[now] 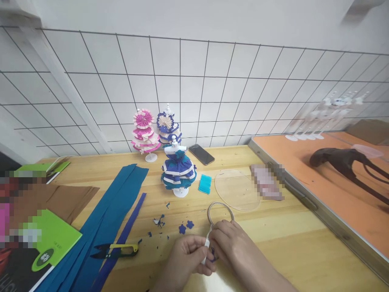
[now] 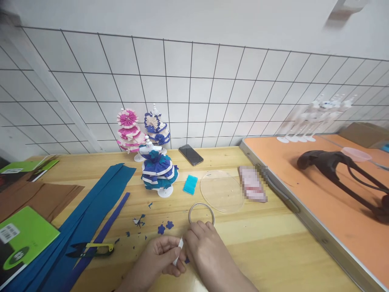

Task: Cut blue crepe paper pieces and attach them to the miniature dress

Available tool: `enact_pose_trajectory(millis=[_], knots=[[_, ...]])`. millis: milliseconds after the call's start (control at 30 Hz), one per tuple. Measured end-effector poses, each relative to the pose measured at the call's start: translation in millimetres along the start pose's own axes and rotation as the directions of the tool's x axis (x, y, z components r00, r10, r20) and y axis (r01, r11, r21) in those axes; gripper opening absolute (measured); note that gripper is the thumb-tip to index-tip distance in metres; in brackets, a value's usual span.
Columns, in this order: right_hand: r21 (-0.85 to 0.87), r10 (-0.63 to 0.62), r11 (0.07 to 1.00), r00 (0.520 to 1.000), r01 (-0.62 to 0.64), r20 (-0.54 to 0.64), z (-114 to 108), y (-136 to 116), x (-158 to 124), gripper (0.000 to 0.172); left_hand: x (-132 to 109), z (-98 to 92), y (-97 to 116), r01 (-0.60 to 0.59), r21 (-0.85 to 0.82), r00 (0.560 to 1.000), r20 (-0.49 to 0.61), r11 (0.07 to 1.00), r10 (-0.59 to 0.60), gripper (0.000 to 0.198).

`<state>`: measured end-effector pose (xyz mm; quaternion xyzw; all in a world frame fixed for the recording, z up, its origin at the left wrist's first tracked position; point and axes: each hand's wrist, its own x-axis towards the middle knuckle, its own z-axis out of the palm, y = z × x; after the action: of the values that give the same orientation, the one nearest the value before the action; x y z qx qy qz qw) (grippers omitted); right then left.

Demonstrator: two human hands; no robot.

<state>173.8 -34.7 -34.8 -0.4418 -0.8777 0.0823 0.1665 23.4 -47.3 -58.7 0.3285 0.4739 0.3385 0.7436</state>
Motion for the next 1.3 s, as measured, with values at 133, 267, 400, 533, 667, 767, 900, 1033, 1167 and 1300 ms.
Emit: enact_pose_trajectory(millis=[133,267,400,533,667,767,900,1033,1167,1300], knots=[[0.108,0.120,0.986,0.988,-0.130,0.093,-8,2,2,0.025,-1,-0.4,-1,0.009,-0.006,1.000,-0.003,1.000,-0.009,0.021],[0.213,0.163,0.961,0.984,-0.176,0.077,-8,9,2,0.021,0,-1.6,-4,0.017,0.001,1.000,0.002,1.000,-0.017,0.026],[0.285,0.207,0.932,0.975,-0.222,0.083,-11,12,3,0.019,0,-3.5,-2,0.009,0.020,1.000,0.015,1.000,-0.009,0.031],[0.344,0.175,0.917,0.979,-0.201,0.106,-15,6,3,0.019,-1,-5.8,3,-0.021,-0.007,0.999,-0.027,1.000,0.021,0.045],[0.322,0.138,0.931,0.982,-0.173,0.129,-14,-2,2,0.021,1,-5.4,3,-0.030,-0.033,0.999,-0.034,0.999,0.029,0.051],[0.308,0.098,0.942,0.987,-0.134,0.129,-10,-5,0,0.019,2,-3.3,1,-0.027,-0.056,1.000,0.003,0.998,0.027,0.047],[0.250,0.082,0.961,0.985,-0.118,0.149,-6,-4,0,0.020,2,-1.6,-3,-0.072,-0.068,0.997,-0.011,0.995,0.072,0.032],[0.177,0.093,0.976,0.980,-0.124,0.174,-4,-3,1,0.021,5,-2.9,-5,-0.059,-0.057,0.997,-0.043,0.997,0.057,0.030],[0.134,0.062,0.987,0.982,-0.087,0.181,-2,-3,1,0.013,9,-4.5,-6,-0.024,-0.053,0.998,-0.063,0.998,0.020,0.034],[0.031,-0.009,1.000,0.995,0.006,0.100,-2,-3,-1,0.010,11,-5.4,-7,-0.032,-0.045,0.996,-0.080,0.998,0.028,0.035]])
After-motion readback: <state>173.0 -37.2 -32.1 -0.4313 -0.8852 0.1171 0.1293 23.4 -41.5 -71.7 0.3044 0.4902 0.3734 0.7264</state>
